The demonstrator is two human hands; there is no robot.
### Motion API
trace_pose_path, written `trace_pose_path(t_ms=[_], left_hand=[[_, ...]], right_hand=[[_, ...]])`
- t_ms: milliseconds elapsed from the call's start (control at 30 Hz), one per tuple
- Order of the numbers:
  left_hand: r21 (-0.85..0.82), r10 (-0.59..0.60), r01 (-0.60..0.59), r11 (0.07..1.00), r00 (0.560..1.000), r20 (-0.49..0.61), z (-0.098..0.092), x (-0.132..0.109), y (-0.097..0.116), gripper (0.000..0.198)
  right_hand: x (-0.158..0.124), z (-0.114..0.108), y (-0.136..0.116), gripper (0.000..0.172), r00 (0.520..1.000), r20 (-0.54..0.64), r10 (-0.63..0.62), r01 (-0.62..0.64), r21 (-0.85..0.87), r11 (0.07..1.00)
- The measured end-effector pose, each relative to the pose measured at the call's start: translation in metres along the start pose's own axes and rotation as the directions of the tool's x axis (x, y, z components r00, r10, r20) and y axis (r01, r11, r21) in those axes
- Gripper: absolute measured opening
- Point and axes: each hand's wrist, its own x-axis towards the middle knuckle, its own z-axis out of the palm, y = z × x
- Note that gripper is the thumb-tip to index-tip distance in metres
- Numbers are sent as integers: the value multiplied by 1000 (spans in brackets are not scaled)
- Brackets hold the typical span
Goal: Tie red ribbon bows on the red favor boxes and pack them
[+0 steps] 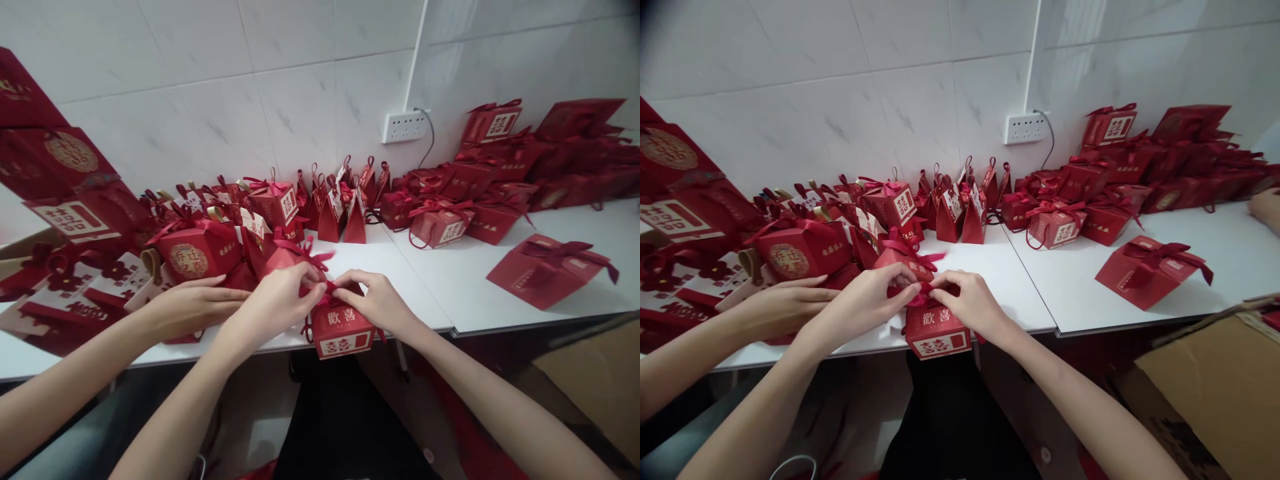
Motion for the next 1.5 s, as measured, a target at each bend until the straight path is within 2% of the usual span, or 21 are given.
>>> trace_pose_path(t_ms=[100,200,300,433,567,700,833,933,1067,1167,1233,1367,1500], left_hand=[[140,-47,36,989,996,74,-11,-4,3,24],[170,-12,-14,985,988,154,-22,-3,4,22],[117,116,-140,983,974,192,-30,5,8,19],[123,292,-326,937,928,232,-31,19,17,19],[58,379,-405,912,890,255,-31,32,18,19],[-82,352,-343,936,905,240,-30,41,5,16],[-216,331,-293,931,929,166,-16,50,-15,11],[-378,311,-246,893,943,121,1,53,-28,15],[-553,188,-115,825,979,77,20,54,-36,18],[-654,172,-130,745,985,0,22,54,-33,17],[-652,202,-171,738,979,-28,21,55,-29,17],[-523,230,-211,826,973,-29,20,58,-26,13],[-409,210,-202,890,977,-24,24,47,-32,15]], right_hand=[[1,2,0,8,999,-30,20,-20,12,1000],[2,4,0,7,997,-54,46,-44,44,998],[4,4,-1,6,997,-49,51,-48,63,997],[5,3,0,12,999,-11,33,-32,97,995],[7,3,2,11,998,27,56,-59,141,988],[8,4,4,7,995,43,93,-100,203,974],[8,4,5,8,993,68,99,-112,239,965],[8,5,5,7,990,69,125,-139,266,954],[8,6,6,8,986,72,149,-164,303,939],[8,6,7,9,988,86,126,-147,318,937],[8,6,8,10,988,92,124,-147,318,937],[7,7,10,12,987,66,144,-157,307,939],[7,8,10,12,990,39,133,-138,358,923]])
